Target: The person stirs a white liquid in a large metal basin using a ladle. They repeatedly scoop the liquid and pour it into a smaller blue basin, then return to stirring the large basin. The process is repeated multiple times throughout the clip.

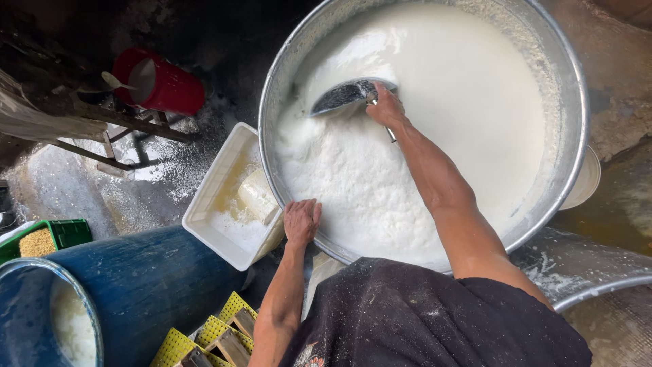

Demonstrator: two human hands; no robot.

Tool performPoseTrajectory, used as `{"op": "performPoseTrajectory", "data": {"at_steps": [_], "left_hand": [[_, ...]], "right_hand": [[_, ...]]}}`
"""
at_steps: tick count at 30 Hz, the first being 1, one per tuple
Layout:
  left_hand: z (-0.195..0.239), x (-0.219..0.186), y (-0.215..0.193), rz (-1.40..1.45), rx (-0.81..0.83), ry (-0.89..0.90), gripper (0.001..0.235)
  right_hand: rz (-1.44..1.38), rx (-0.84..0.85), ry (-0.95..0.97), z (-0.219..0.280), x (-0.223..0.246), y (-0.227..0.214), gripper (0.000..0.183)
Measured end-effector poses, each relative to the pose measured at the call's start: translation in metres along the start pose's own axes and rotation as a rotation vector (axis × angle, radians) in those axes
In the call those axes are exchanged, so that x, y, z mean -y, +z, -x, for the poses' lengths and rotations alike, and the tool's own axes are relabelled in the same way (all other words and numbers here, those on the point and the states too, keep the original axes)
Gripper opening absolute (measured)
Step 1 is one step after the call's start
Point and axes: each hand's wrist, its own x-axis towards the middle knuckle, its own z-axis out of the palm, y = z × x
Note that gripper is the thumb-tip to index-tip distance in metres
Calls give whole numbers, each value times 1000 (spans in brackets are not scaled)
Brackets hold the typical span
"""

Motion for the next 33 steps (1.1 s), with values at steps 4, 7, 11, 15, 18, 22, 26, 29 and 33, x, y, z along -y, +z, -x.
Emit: {"op": "performPoseTrajectory", "data": {"at_steps": [4, 7, 11, 15, 18, 22, 26, 29, 33], "left_hand": [[5, 3, 4, 15, -18, 6, 29], [7, 8, 9, 10, -14, 10, 30], [9, 16, 14, 36, -10, 16, 31], [13, 20, 16, 61, -34, 55, 30], [15, 23, 16, 88, -76, 81, 28], [16, 22, 15, 108, -115, 106, 27], [16, 22, 11, 125, -151, 139, 27], [15, 21, 9, 132, -110, 118, 27], [12, 19, 7, 130, -78, 105, 28]], "right_hand": [[40, 64, 145, 24, -26, -16, 85], [109, 23, 186, 48, -49, -30, 86], [159, -91, 218, 82, -89, -54, 85], [197, -177, 271, 123, -129, -77, 83], [282, -415, 114, 158, -148, -96, 81], [-13, -437, 387, 219, -156, -115, 73], [-394, -472, 435, 285, -157, -118, 50], [-645, -518, 526, 321, -163, -110, 40], [-1001, -594, 705, 340, -173, -81, 43]]}}
